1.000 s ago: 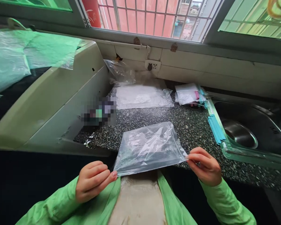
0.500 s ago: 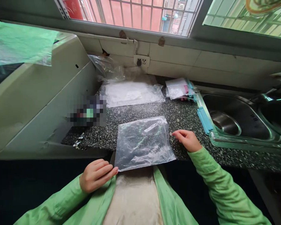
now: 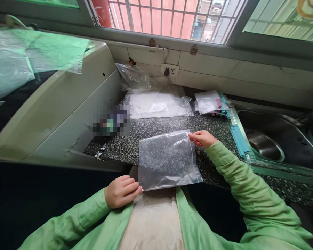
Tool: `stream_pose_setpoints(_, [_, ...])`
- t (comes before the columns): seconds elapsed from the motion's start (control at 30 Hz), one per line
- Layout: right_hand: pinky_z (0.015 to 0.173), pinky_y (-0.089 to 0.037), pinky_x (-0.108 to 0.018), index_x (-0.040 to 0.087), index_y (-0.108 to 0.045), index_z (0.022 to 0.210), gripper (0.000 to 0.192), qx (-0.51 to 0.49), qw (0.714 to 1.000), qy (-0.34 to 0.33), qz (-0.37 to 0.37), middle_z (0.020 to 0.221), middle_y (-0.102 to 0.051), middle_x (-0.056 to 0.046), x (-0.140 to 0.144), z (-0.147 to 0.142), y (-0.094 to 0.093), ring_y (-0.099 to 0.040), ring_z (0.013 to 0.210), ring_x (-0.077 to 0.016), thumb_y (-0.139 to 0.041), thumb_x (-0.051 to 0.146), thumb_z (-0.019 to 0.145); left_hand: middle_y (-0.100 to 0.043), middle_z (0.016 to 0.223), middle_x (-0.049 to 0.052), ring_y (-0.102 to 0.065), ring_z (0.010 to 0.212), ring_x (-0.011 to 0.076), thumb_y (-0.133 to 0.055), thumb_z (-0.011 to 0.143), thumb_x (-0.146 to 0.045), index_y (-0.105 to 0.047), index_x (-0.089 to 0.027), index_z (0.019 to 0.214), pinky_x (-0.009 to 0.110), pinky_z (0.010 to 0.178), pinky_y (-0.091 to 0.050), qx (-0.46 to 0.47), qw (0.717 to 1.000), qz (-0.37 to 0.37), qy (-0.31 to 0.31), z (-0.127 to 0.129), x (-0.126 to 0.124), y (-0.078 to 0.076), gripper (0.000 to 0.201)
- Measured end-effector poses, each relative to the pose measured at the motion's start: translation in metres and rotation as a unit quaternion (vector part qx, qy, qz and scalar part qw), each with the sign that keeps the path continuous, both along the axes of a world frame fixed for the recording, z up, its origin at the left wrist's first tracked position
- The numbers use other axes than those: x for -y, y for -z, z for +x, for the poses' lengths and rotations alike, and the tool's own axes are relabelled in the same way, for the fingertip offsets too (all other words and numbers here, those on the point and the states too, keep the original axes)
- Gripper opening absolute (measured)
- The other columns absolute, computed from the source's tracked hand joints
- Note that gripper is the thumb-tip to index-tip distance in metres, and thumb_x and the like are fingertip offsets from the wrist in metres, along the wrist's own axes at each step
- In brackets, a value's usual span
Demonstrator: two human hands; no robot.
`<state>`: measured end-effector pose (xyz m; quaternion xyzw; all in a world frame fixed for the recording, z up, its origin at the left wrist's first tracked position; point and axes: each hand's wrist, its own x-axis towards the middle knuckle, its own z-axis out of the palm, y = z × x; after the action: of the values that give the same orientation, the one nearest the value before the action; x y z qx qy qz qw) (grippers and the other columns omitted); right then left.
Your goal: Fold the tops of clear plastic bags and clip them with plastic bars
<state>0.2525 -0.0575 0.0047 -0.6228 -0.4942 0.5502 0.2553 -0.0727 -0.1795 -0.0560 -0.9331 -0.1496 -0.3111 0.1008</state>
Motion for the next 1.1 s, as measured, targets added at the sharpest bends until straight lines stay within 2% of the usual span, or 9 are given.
stream_pose_setpoints(0.2, [0.038,-0.024,-0.021,0.015,-0.057,0.054,0.042,0.017,0.99,0.017,0.14,0.042,-0.045,0.005,0.004,-0.005,-0.015,-0.034,0.039,-0.0041,-0.071,0.054,0.044,-0.055,0.062,0.0,-0.045,0.051,0.0084,-0.056,0.073,-0.014,-0.054,-0.013,0.077,0.025,0.044,-0.029,-0.006,1.0,0.008,-0.003,-0.001,0.001,0.003,0.005])
stream_pose_setpoints(0.37, [0.044,-0.033,-0.023,0.018,-0.059,0.058,0.035,0.033,0.953,0.059,0.295,0.054,-0.053,0.001,0.012,-0.002,-0.025,-0.042,0.048,-0.0075,-0.068,0.052,0.052,-0.056,0.063,0.0,-0.045,0.05,0.0082,-0.057,0.072,-0.013,-0.053,-0.013,0.077,0.025,0.044,-0.027,0.007,1.0,0.022,-0.009,0.0,0.0,0.001,0.006])
stream_pose_setpoints(0.43, [0.047,-0.037,-0.023,0.018,-0.06,0.058,0.034,0.05,0.951,0.055,0.299,0.056,-0.056,0.0,0.013,0.0,-0.023,-0.046,0.051,-0.0089,-0.068,0.051,0.053,-0.055,0.062,-0.001,-0.044,0.05,0.0081,-0.058,0.072,-0.013,-0.053,-0.013,0.076,0.025,0.044,-0.026,0.002,1.0,0.018,-0.014,0.002,0.0,0.003,0.006])
stream_pose_setpoints(0.53, [0.05,-0.039,-0.025,0.017,-0.062,0.058,0.038,0.086,0.965,0.027,0.247,0.054,-0.057,0.0,0.01,0.001,-0.013,-0.047,0.052,-0.0103,-0.069,0.053,0.05,-0.055,0.06,0.0,-0.044,0.05,0.0087,-0.057,0.073,-0.016,-0.054,-0.014,0.076,0.025,0.044,-0.027,-0.017,1.0,-0.006,-0.024,0.006,-0.002,0.009,0.005])
stream_pose_setpoints(0.67, [0.054,-0.041,-0.027,0.016,-0.063,0.056,0.041,0.093,0.971,0.021,0.219,0.054,-0.058,-0.001,0.007,0.003,-0.002,-0.049,0.053,-0.0115,-0.069,0.056,0.045,-0.055,0.062,0.002,-0.046,0.053,0.0107,-0.052,0.077,-0.033,-0.056,-0.013,0.085,0.025,0.046,-0.032,0.019,0.997,-0.074,-0.011,0.005,-0.01,0.006,0.022])
stream_pose_setpoints(0.73, [0.056,-0.042,-0.027,0.017,-0.063,0.057,0.039,0.084,0.97,0.02,0.227,0.056,-0.059,-0.001,0.008,0.005,0.001,-0.05,0.054,-0.0119,-0.069,0.054,0.046,-0.057,0.069,0.004,-0.05,0.06,0.0117,-0.051,0.078,-0.031,-0.057,-0.013,0.09,0.025,0.052,-0.038,0.079,0.988,-0.122,-0.046,0.001,-0.023,-0.002,0.022])
stream_pose_setpoints(0.83, [0.056,-0.042,-0.026,0.018,-0.062,0.057,0.035,0.069,0.965,0.007,0.252,0.057,-0.058,-0.001,0.01,0.005,-0.001,-0.05,0.055,-0.0118,-0.069,0.052,0.05,-0.056,0.073,0.004,-0.052,0.065,0.0106,-0.05,0.079,-0.023,-0.059,-0.013,0.087,0.022,0.059,-0.042,0.134,0.958,-0.188,-0.168,-0.006,-0.055,-0.016,0.016])
stream_pose_setpoints(0.93, [0.055,-0.041,-0.025,0.018,-0.061,0.057,0.033,0.06,0.958,-0.01,0.281,0.057,-0.057,0.0,0.013,0.002,-0.004,-0.049,0.055,-0.0116,-0.067,0.05,0.054,-0.053,0.072,0.004,-0.049,0.06,0.0106,-0.049,0.078,-0.029,-0.059,-0.011,0.095,0.025,0.059,-0.043,0.14,0.919,-0.245,-0.276,-0.007,-0.093,-0.027,0.026])
stream_pose_setpoints(1.1, [0.054,-0.04,-0.025,0.018,-0.061,0.058,0.032,0.057,0.947,-0.013,0.317,0.057,-0.056,0.0,0.015,0.0,-0.004,-0.049,0.055,-0.0113,-0.065,0.049,0.058,-0.051,0.069,0.003,-0.047,0.06,0.0112,-0.051,0.074,-0.032,-0.063,-0.012,0.08,0.026,0.06,-0.042,0.106,0.866,-0.395,-0.286,0.005,-0.133,-0.032,0.024])
